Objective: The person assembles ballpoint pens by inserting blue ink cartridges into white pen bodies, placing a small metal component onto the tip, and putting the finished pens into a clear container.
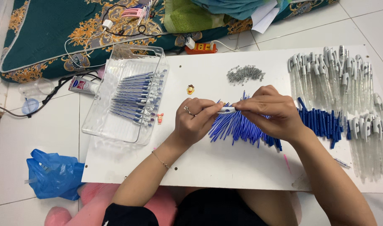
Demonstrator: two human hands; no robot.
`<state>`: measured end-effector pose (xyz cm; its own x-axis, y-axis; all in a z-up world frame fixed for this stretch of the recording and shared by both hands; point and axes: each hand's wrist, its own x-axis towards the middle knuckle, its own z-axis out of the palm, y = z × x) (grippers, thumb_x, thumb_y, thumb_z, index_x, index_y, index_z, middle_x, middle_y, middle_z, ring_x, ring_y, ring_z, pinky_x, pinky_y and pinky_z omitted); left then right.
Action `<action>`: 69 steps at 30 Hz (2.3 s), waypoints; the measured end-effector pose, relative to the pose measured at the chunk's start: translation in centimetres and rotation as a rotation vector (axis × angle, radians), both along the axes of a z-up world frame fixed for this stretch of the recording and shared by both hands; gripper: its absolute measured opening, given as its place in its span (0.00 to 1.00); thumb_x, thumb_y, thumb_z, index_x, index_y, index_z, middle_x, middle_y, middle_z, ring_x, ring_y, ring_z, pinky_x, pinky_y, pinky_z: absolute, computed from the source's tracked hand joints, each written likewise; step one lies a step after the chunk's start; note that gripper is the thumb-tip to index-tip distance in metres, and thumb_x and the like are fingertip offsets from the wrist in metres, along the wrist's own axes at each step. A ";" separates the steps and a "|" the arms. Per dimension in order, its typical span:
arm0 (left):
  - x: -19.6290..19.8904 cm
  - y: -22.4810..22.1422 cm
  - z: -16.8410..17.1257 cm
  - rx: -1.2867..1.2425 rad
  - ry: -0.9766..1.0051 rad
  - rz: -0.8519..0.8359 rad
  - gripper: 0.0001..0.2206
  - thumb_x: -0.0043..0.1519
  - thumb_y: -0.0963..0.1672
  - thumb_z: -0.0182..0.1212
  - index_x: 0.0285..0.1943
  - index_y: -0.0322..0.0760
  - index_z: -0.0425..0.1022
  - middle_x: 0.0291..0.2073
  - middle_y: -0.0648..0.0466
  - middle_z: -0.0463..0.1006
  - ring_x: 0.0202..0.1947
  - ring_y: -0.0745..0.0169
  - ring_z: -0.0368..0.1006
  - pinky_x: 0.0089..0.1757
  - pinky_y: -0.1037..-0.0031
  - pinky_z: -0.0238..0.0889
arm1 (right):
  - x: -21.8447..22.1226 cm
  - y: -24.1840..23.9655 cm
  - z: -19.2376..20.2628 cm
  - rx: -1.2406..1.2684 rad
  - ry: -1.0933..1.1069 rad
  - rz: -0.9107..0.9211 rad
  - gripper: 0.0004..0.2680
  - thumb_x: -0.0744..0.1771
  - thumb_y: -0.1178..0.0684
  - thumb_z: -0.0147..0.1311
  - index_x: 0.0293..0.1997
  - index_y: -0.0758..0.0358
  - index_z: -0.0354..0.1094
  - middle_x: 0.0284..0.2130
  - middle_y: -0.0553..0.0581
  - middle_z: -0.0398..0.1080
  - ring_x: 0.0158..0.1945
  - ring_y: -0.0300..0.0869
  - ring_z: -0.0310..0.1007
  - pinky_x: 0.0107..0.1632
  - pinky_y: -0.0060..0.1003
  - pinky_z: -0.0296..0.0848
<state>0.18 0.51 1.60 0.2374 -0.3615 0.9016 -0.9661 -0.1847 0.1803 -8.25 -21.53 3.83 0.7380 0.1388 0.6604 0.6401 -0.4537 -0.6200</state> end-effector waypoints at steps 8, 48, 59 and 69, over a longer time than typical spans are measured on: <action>1.0 0.0 -2.8 -0.078 -0.025 0.022 0.14 0.60 0.41 0.69 0.54 0.38 0.75 0.33 0.60 0.84 0.25 0.71 0.74 0.30 0.79 0.66 | 0.1 1.3 -1.0 -0.060 -0.007 -0.042 0.13 0.66 0.66 0.58 0.55 0.59 0.77 0.45 0.59 0.81 0.38 0.47 0.79 0.49 0.42 0.70; 10.6 16.5 1.9 0.902 0.592 0.463 0.18 0.61 0.39 0.65 0.62 0.38 0.76 0.52 0.42 0.77 0.55 0.36 0.75 0.54 0.55 0.68 | 1.2 2.3 -1.4 -0.777 0.310 -0.103 0.05 0.63 0.53 0.65 0.41 0.49 0.82 0.44 0.49 0.80 0.44 0.40 0.74 0.54 0.39 0.65; 7.2 -2.2 -0.9 0.638 0.141 0.141 0.12 0.63 0.35 0.60 0.53 0.36 0.77 0.48 0.49 0.74 0.51 0.49 0.76 0.48 0.70 0.74 | 1.4 -0.3 -1.9 -0.524 0.085 -0.154 0.03 0.67 0.57 0.58 0.42 0.54 0.76 0.38 0.50 0.79 0.41 0.43 0.76 0.49 0.40 0.69; 9.7 -7.7 -5.0 0.778 0.206 0.119 0.12 0.60 0.38 0.65 0.52 0.43 0.77 0.46 0.54 0.78 0.45 0.53 0.80 0.42 0.70 0.79 | 2.1 -5.6 -3.7 -0.291 -0.148 -0.416 0.07 0.69 0.63 0.62 0.47 0.53 0.75 0.36 0.41 0.74 0.35 0.39 0.72 0.50 0.35 0.68</action>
<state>9.83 -7.20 -3.38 0.4479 -0.8284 0.3363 -0.8933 -0.4302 0.1299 -6.10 -27.17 0.08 0.6712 0.0473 0.7398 0.4407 -0.8279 -0.3469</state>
